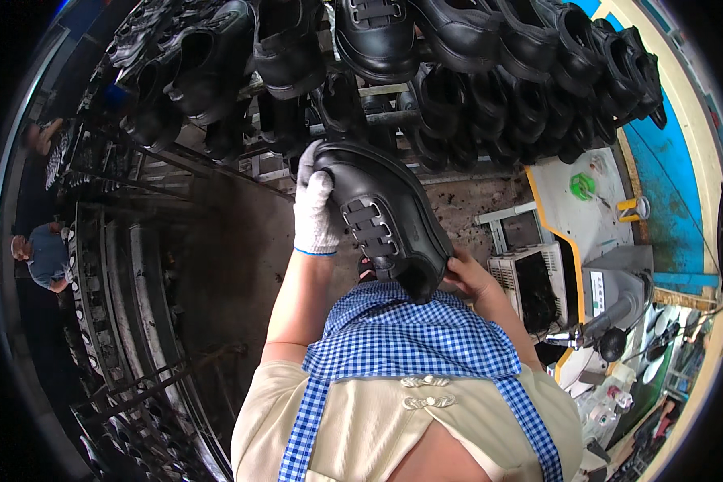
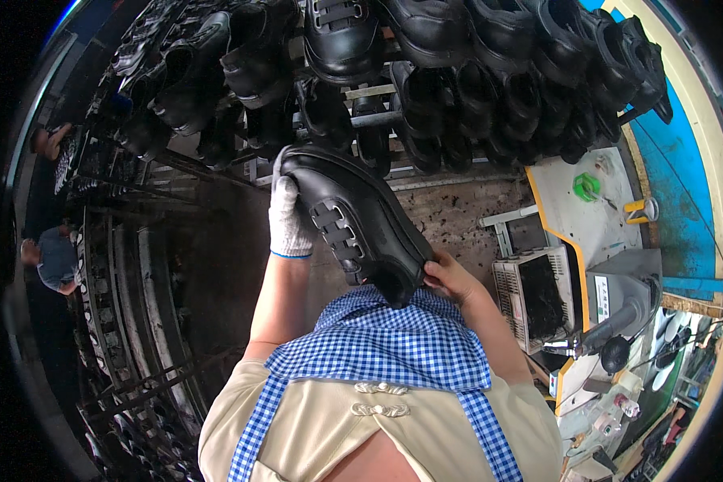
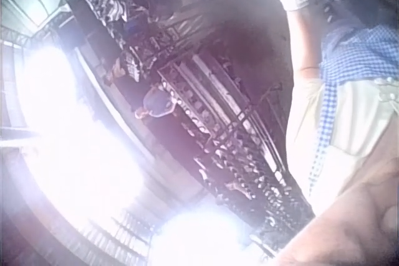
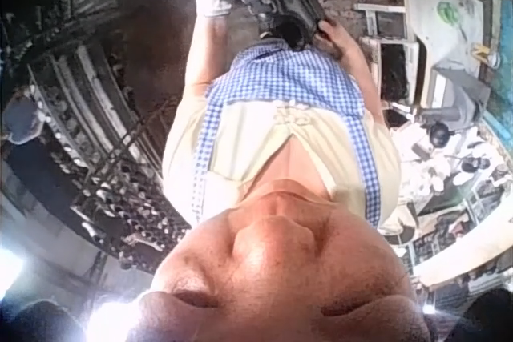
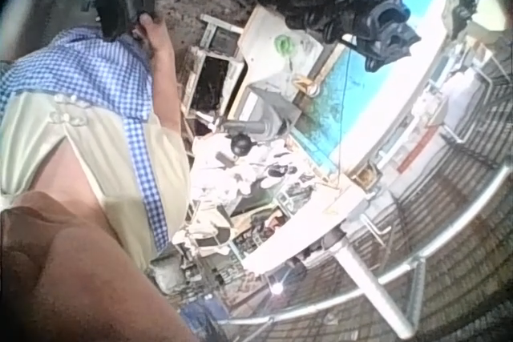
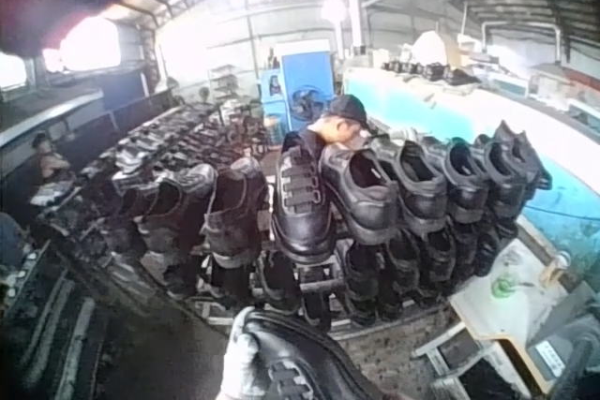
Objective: Assembling and finishing components of leather shoes in a factory setting.
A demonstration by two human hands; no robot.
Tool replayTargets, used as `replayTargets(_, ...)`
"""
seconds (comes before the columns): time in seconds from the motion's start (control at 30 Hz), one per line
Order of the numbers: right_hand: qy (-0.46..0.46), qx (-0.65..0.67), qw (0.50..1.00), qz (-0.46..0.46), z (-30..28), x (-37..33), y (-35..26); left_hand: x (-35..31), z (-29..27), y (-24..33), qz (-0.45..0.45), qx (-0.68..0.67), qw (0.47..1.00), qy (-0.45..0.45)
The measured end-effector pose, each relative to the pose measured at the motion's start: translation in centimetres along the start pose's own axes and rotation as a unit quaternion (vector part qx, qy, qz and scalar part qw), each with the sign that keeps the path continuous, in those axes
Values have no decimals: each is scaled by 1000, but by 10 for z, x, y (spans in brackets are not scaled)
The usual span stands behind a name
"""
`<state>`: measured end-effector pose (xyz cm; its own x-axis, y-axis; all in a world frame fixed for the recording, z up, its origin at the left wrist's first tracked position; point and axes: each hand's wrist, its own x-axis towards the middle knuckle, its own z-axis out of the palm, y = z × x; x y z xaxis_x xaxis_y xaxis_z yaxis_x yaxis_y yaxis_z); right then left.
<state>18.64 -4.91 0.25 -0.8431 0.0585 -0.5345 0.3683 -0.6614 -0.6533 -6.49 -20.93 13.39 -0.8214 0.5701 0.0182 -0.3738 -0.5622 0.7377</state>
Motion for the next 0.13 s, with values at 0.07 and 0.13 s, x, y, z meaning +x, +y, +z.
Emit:
replayTargets(0.07,-13,5,1000,5,-3,-1,7,4,-2,-4,1,-5,1000,-7)
replayTargets(0.13,-12,4,1000,-11,-4,-4,11,5,-6,-9,-7,-13,1000,-5)
